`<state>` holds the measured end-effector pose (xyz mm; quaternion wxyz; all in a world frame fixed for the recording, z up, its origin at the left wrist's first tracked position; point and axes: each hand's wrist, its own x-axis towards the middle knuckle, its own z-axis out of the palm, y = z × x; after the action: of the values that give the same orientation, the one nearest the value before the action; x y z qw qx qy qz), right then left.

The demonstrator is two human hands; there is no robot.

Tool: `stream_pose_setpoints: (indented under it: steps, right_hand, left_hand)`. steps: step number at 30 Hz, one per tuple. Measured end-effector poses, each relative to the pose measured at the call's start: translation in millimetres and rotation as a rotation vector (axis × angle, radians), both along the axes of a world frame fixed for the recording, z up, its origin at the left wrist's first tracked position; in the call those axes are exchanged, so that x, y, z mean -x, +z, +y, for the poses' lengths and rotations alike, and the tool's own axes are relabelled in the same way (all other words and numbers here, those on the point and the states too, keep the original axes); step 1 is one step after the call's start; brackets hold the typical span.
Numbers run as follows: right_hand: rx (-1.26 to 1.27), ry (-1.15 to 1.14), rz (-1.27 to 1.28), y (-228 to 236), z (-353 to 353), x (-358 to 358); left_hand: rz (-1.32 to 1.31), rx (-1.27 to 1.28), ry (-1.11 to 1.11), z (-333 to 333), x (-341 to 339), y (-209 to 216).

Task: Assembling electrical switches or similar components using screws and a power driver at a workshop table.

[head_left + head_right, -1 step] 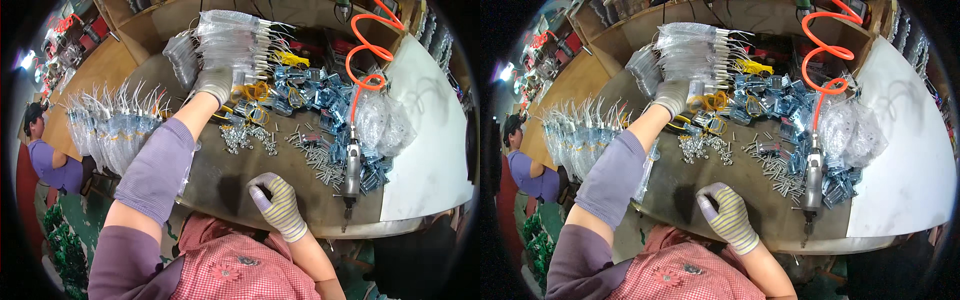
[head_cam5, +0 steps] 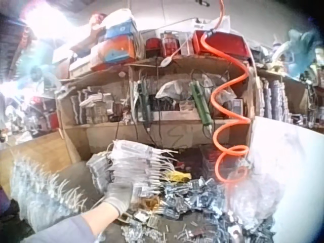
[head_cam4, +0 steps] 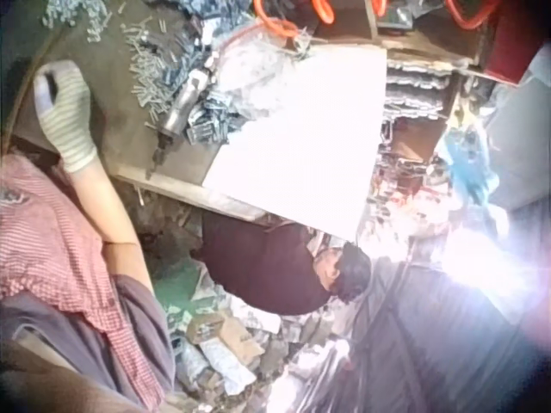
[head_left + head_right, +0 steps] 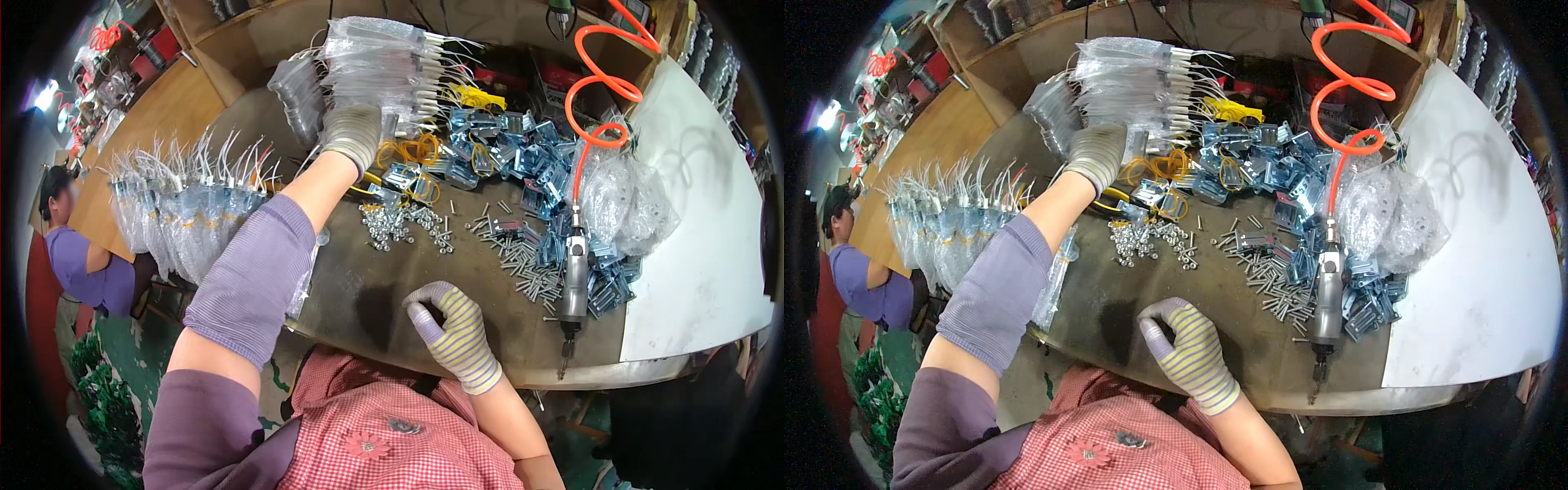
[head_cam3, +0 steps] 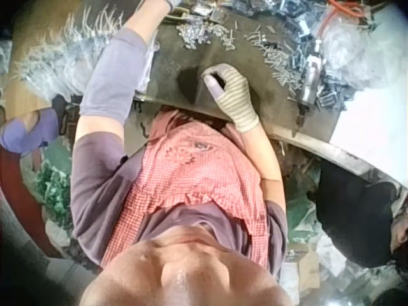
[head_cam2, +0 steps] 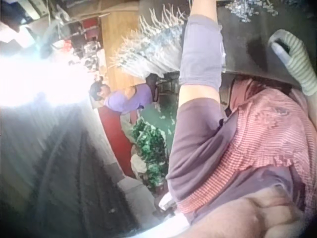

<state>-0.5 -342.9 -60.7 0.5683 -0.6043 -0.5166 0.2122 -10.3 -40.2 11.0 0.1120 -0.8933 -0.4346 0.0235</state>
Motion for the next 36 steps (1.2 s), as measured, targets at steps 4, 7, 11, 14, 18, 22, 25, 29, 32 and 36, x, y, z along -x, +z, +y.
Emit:
stream_pose_setpoints:
  steps: [4,7,11,14,18,22,25,29,32,36]
  right_hand:
    - [-0.003,0.017,-0.02,-0.4,0.9,3.6]
    - [0.037,-0.03,0.036,-3.8,-3.8,-2.5]
    - [0.005,-0.005,0.616,13.8,9.5,12.7]
    - [0.059,0.119,0.718,36.1,6.4,6.2]
    - [0.017,0.129,0.103,40.3,-2.3,-13.7]
    - [0.043,0.234,-0.178,22.6,-1.4,-16.3]
    - [0.184,0.358,-0.246,26.5,5.2,-28.8]
    - [0.268,0.161,-0.557,59.2,38.7,-102.0]
    - [0.632,-0.639,-1.278,62.7,67.6,-177.5]
    - [0.652,-0.583,-1.346,46.4,83.1,-205.0]
  left_hand:
    - [-0.093,-0.247,0.021,-25.6,24.2,38.9]
    - [-0.302,-0.16,-0.023,-79.4,47.3,61.9]
    - [-0.738,0.191,-0.406,-146.7,114.1,28.8]
    - [-0.835,0.395,-0.333,-199.6,138.0,-5.2]
    - [-0.895,0.725,-0.462,-195.4,159.9,-46.4]
    - [-1.366,1.237,-0.435,-183.1,140.2,-35.4]
    - [-1.153,1.4,-0.555,-183.4,132.2,-46.0]
    - [-1.3,1.593,-0.116,-197.3,127.6,-51.0]
    - [-1.409,1.827,-0.164,-192.5,116.0,-48.1]
    - [-1.452,1.919,-0.039,-192.4,123.8,-46.3]
